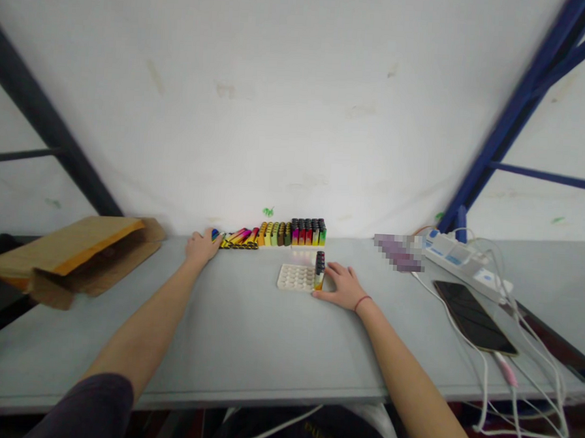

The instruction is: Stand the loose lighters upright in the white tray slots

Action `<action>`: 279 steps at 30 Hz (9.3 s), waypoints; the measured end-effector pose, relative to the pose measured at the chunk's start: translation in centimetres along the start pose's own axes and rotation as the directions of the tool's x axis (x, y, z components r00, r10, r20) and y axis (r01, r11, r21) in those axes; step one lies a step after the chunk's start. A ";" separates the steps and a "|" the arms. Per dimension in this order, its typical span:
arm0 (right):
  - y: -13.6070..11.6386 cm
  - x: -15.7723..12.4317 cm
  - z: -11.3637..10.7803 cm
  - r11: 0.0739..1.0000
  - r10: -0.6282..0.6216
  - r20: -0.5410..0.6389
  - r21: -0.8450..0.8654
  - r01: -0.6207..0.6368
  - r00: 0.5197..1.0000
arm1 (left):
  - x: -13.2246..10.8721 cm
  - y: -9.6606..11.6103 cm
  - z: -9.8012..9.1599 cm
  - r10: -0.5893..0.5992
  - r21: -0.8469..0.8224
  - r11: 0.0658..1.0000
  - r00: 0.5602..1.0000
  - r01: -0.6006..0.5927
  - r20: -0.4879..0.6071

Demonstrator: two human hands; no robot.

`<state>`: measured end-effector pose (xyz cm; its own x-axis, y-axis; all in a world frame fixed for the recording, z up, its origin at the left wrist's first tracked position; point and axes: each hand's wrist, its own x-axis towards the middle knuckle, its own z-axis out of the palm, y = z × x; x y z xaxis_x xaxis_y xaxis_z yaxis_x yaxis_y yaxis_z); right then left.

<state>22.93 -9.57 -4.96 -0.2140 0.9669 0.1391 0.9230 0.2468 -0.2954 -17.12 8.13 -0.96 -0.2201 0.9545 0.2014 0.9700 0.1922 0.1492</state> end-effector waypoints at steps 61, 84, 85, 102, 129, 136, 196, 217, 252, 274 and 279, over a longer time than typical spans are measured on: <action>-0.1 0.3 0.0 1.000 0.003 0.019 0.011 -0.003 1.000 | -10.4 -4.9 -0.8 0.401 -0.034 0.913 0.877 -0.407 0.266; -0.3 0.3 -0.2 1.000 0.016 0.032 0.018 -0.016 0.999 | -14.2 -2.4 -1.3 0.403 -0.004 0.908 0.873 -0.418 0.276; -0.3 0.3 -0.2 1.000 0.017 0.034 0.018 -0.018 0.999 | -14.7 -2.1 -1.1 0.382 0.020 0.918 0.895 -0.397 0.232; -0.4 0.4 -0.2 1.000 0.016 0.028 0.024 -0.017 0.999 | -14.8 8.8 -2.3 0.495 0.090 0.863 0.868 -0.497 0.040; 0.0 0.5 0.0 1.000 0.014 0.024 -0.008 -0.014 1.000 | -16.2 13.0 -1.2 0.288 -0.889 -0.089 0.866 0.450 0.409; 0.1 0.5 0.1 1.000 0.015 0.024 -0.027 -0.014 1.000 | -16.1 13.1 -1.0 0.158 -0.892 -0.127 0.896 0.434 0.414; 0.2 0.6 0.0 1.000 -0.001 0.009 0.009 0.001 1.000 | -14.9 16.8 1.4 0.532 -0.942 0.154 0.828 -0.298 -0.175; 0.1 0.6 0.0 1.000 0.018 0.031 0.010 -0.019 0.999 | -16.6 16.9 -0.8 0.656 -0.673 0.490 0.743 -0.555 -0.135; 0.4 0.5 0.0 1.000 -0.001 0.024 -0.004 0.001 1.000 | -12.9 11.4 -2.9 0.394 -0.960 -0.090 0.895 0.266 0.211; 0.4 0.5 -0.1 1.000 -0.002 0.039 -0.005 0.002 0.999 | -14.2 12.9 -1.6 0.196 -0.875 -0.205 0.894 0.439 0.403; 0.5 0.5 -0.1 1.000 0.014 0.033 -0.003 -0.013 0.999 | -14.0 13.3 -1.1 0.132 -0.880 -0.199 0.901 0.432 0.413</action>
<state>23.28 -8.99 -4.95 -0.2120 0.9718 0.1035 0.9266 0.2336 -0.2946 -1.25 -2.91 -0.72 -0.0279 0.9798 -0.1982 -0.3792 0.1731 0.9090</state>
